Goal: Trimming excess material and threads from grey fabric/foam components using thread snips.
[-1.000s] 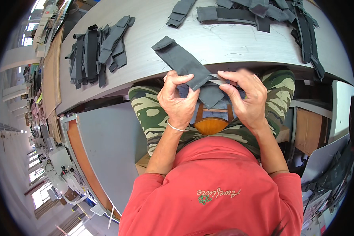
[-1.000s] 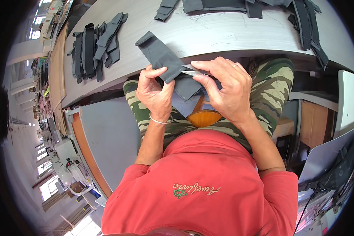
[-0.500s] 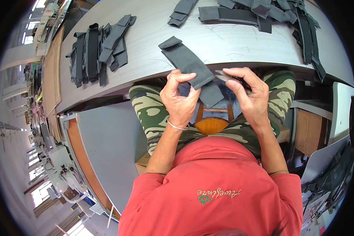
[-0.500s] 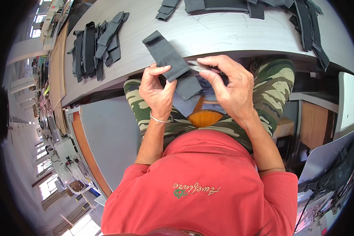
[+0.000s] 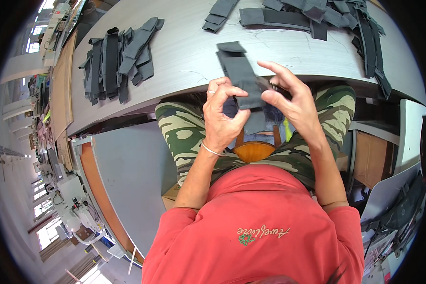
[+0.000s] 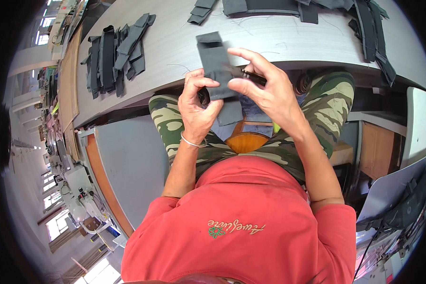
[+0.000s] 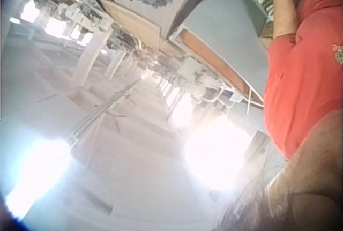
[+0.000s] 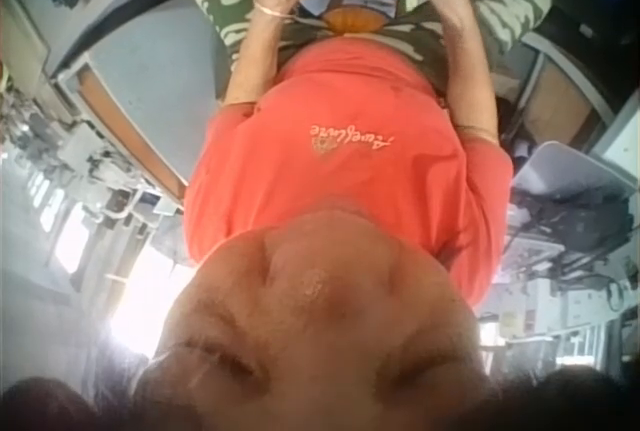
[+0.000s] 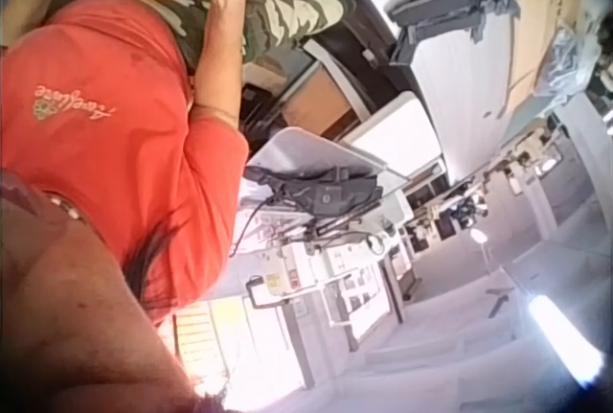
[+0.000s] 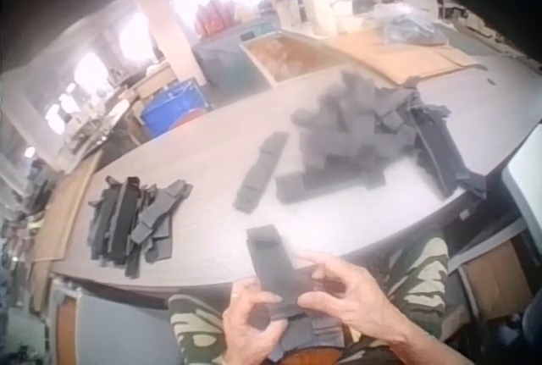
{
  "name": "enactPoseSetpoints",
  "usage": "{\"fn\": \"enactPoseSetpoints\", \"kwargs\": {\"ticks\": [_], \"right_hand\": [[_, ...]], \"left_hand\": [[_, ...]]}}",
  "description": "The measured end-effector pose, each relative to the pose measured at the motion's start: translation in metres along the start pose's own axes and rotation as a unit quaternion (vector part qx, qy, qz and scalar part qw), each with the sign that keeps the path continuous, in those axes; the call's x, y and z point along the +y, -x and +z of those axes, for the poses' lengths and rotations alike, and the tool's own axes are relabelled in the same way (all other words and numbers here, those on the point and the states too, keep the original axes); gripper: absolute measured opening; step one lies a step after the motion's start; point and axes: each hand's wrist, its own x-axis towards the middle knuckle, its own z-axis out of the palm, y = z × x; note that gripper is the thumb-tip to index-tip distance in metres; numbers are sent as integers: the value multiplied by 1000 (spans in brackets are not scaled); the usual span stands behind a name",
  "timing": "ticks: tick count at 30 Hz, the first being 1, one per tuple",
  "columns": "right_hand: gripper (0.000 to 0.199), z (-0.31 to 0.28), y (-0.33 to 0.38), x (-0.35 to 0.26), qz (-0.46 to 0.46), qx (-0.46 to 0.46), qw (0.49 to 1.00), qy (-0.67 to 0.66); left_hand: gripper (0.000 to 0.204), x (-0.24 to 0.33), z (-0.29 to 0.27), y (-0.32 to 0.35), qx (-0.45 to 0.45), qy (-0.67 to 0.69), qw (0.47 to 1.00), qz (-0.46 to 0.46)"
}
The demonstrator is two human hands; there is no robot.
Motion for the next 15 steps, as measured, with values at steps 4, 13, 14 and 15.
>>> {"fn": "enactPoseSetpoints", "kwargs": {"ticks": [4, 13, 14, 15], "right_hand": [[17, 1, -9, 18, 33, -67, 995, -70], [23, 20, 8, 18, -106, -43, 993, 41], [23, 21, 8, 20, -106, -43, 993, 41], [24, 21, 8, 21, -110, -40, 992, 53]], "left_hand": [[45, -6, 8, 6, -2, 137, 983, -120], [23, -33, -3, -4, 40, 107, 976, -186], [23, -31, -1, -2, 40, 108, 976, -186], [27, -25, 2, -3, 34, 232, 947, -220]]}}
